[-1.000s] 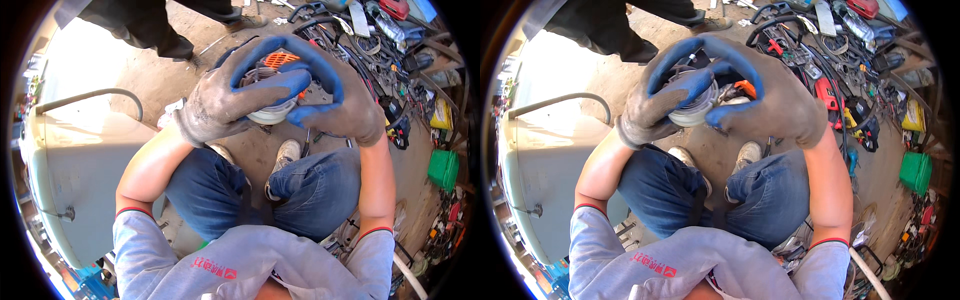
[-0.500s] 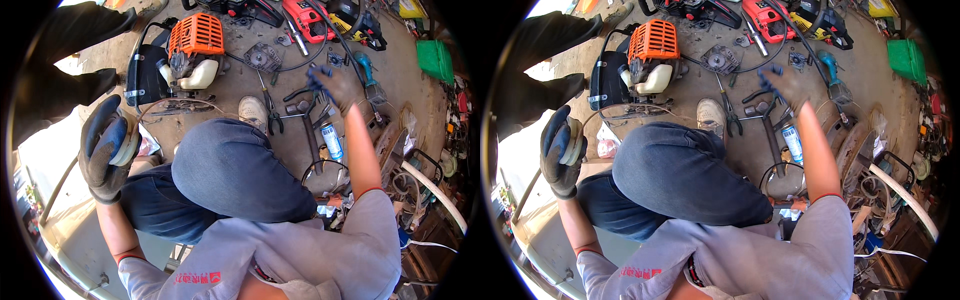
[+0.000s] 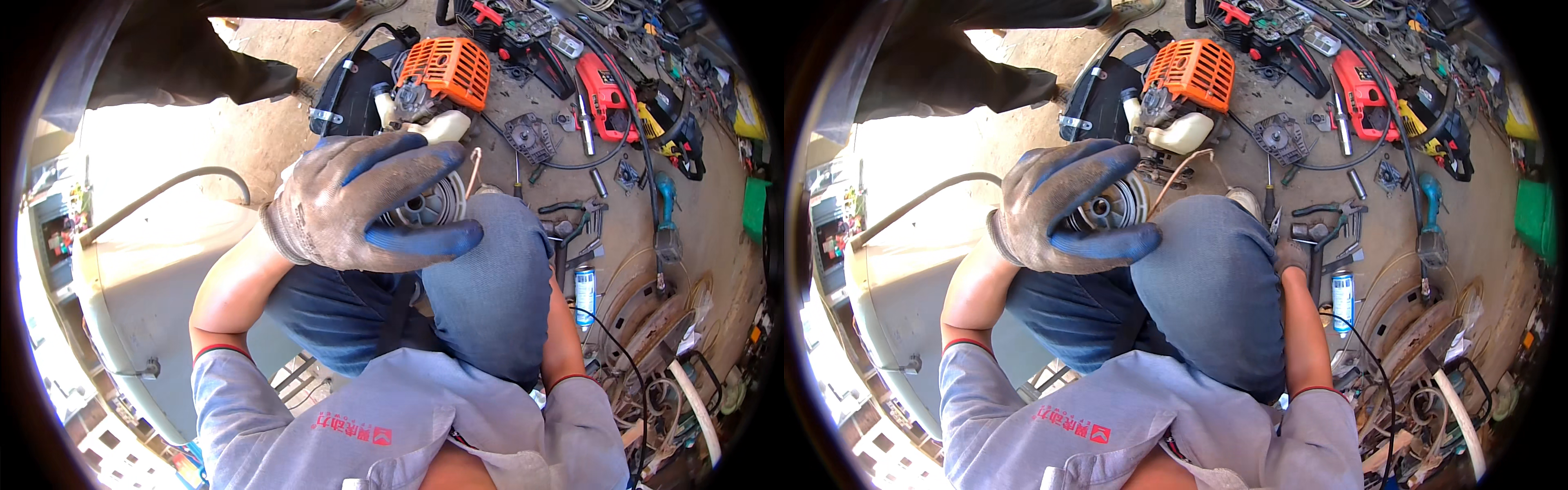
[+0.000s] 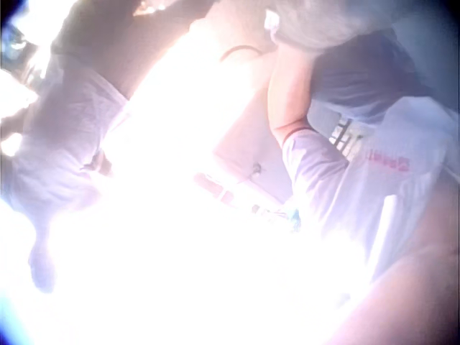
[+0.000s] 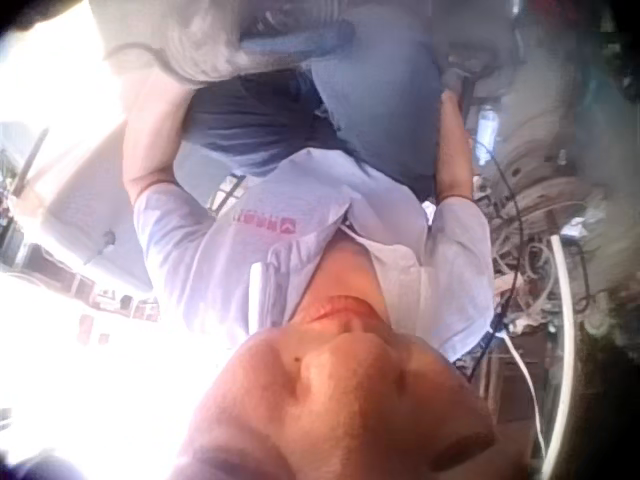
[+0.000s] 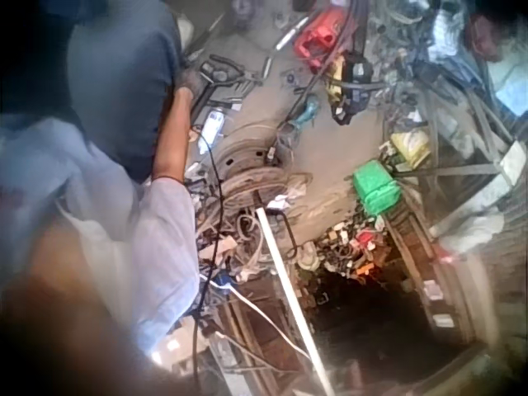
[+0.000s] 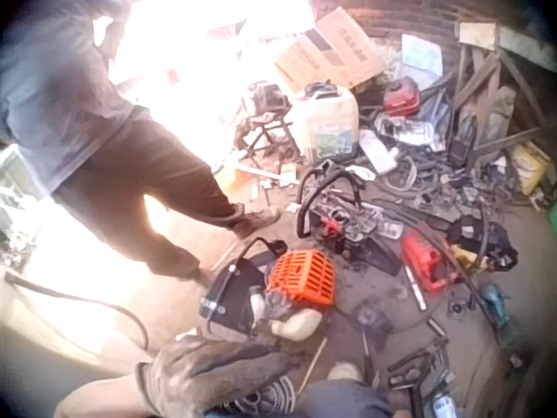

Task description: The person disassembles a small engine starter assembly, removes the pull cord, and uses a power drill to work on the component. They then reassemble the starter housing and pull cord mechanism.

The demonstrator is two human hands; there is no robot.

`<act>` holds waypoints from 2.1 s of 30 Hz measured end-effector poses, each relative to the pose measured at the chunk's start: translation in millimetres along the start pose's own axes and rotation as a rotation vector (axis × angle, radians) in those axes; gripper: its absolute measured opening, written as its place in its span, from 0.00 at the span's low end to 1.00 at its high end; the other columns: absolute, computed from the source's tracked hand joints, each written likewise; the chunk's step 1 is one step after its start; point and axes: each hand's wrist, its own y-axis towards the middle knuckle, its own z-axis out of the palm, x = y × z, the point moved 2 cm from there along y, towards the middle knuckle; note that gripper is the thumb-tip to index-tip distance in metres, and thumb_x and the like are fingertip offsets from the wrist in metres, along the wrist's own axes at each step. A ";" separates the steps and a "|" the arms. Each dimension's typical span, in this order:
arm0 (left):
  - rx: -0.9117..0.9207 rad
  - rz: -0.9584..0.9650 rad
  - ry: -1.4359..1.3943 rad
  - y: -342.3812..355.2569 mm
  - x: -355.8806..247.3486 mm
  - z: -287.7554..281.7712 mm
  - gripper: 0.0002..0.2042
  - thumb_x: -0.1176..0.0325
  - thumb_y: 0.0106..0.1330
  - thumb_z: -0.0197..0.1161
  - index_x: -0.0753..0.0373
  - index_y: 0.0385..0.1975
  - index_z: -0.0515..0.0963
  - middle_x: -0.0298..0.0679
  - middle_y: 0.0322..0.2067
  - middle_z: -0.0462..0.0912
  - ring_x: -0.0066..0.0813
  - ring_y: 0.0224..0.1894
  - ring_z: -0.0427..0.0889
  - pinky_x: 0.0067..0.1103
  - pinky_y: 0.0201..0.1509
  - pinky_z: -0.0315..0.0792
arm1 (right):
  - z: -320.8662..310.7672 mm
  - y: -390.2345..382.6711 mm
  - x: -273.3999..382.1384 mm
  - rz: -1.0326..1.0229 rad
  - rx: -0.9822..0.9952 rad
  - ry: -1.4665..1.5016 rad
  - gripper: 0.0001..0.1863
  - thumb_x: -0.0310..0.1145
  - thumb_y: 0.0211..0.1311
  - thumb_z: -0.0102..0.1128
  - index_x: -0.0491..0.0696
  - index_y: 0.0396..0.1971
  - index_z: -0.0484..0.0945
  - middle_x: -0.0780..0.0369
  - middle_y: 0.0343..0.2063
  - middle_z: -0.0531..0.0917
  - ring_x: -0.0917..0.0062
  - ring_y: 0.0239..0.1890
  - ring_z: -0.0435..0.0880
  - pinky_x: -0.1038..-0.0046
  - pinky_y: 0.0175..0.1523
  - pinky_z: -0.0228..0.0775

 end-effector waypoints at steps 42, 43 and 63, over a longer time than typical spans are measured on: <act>-0.116 -0.225 0.045 -75.5 -31.9 -24.1 0.25 0.48 0.46 0.77 0.54 0.42 0.87 0.49 0.34 0.83 0.33 0.27 0.84 0.19 0.22 0.77 | -359.1 -315.9 281.9 -1.239 -0.238 -0.557 0.20 0.24 0.28 0.73 0.39 0.29 0.78 0.48 0.55 0.78 0.51 0.54 0.77 0.52 0.53 0.70; -0.144 -0.252 0.019 -73.6 -35.8 -21.0 0.26 0.47 0.45 0.77 0.54 0.43 0.87 0.49 0.34 0.82 0.32 0.26 0.84 0.19 0.22 0.77 | -357.3 -315.8 281.0 -1.238 -0.236 -0.555 0.20 0.24 0.28 0.73 0.39 0.28 0.78 0.47 0.55 0.78 0.51 0.54 0.77 0.52 0.53 0.70; 0.206 -0.363 -0.455 -58.2 0.8 -9.0 0.32 0.50 0.48 0.78 0.63 0.52 0.81 0.47 0.37 0.86 0.43 0.36 0.88 0.29 0.38 0.82 | -358.2 -267.1 284.7 -1.174 0.067 -0.435 0.24 0.24 0.30 0.75 0.41 0.36 0.79 0.50 0.47 0.82 0.55 0.46 0.82 0.59 0.50 0.73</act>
